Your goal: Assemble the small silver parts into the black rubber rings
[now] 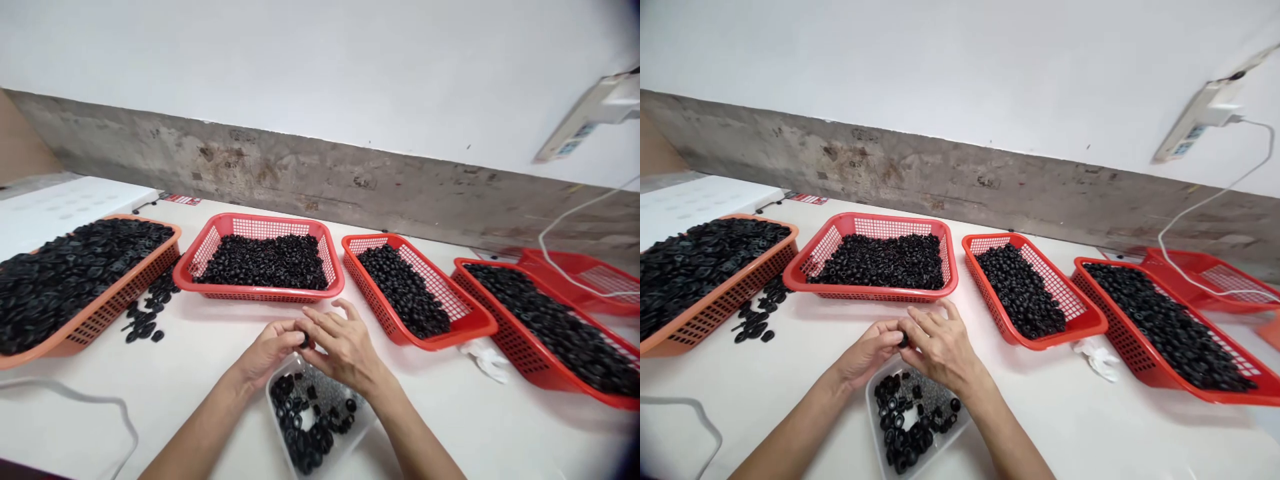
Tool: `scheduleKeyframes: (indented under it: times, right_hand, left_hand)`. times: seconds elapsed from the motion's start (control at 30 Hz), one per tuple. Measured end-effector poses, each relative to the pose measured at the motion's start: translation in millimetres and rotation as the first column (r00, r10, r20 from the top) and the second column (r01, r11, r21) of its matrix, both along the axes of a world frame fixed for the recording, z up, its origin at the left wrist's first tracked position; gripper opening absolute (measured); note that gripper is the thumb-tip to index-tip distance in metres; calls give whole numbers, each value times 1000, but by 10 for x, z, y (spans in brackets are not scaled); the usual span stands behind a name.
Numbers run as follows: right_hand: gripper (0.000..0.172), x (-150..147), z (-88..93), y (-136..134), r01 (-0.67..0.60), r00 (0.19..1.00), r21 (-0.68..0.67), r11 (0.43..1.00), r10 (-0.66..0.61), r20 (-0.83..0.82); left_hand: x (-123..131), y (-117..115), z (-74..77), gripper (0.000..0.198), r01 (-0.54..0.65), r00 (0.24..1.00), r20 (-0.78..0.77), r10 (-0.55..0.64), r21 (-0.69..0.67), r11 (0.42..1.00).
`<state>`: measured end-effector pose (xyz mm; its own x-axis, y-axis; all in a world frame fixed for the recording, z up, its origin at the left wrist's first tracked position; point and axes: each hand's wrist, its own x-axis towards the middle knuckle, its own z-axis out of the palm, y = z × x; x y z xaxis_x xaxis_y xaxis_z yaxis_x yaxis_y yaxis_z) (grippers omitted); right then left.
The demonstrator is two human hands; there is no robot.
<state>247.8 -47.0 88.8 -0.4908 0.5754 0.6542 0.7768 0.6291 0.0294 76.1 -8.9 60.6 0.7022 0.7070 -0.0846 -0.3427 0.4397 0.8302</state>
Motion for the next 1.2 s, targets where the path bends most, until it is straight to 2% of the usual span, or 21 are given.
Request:
scheduleKeyframes:
  times: [0.17,0.4,0.5,0.6,0.7,0.8,1.0,1.2]
  right_hand:
    - [25,-43,-42,-13,44,999,-74,996,-43,6]
    - [26,-16,-76,2,52,998,-44,998,-53,-35]
    - [33,16,-10,-17,17,994,-137,990,-31,-103]
    - [40,51,69,-43,-53,968,-292,955,-22,-248]
    - [29,72,96,-47,-133,926,-388,912,-25,-377]
    - [24,81,78,-33,-165,907,-398,902,-20,-420]
    - [26,72,81,-42,-126,951,-329,936,20,-309]
    - [29,-95,-18,-55,109,993,-162,981,-115,-30]
  left_hand:
    - [2,7,-24,30,-74,996,-49,79,103,992]
    - [4,2,-6,22,-88,995,-43,92,71,994]
    - [-4,0,3,22,-108,992,-52,112,70,992]
    - [-15,8,12,22,-132,987,-85,139,87,988]
    - [-22,21,21,20,-122,985,-103,137,140,983]
    - [-21,27,28,20,-116,983,-124,137,165,979]
    - [-15,26,22,21,-146,975,-140,173,181,973]
    - [6,35,-5,18,-177,978,-86,189,136,975]
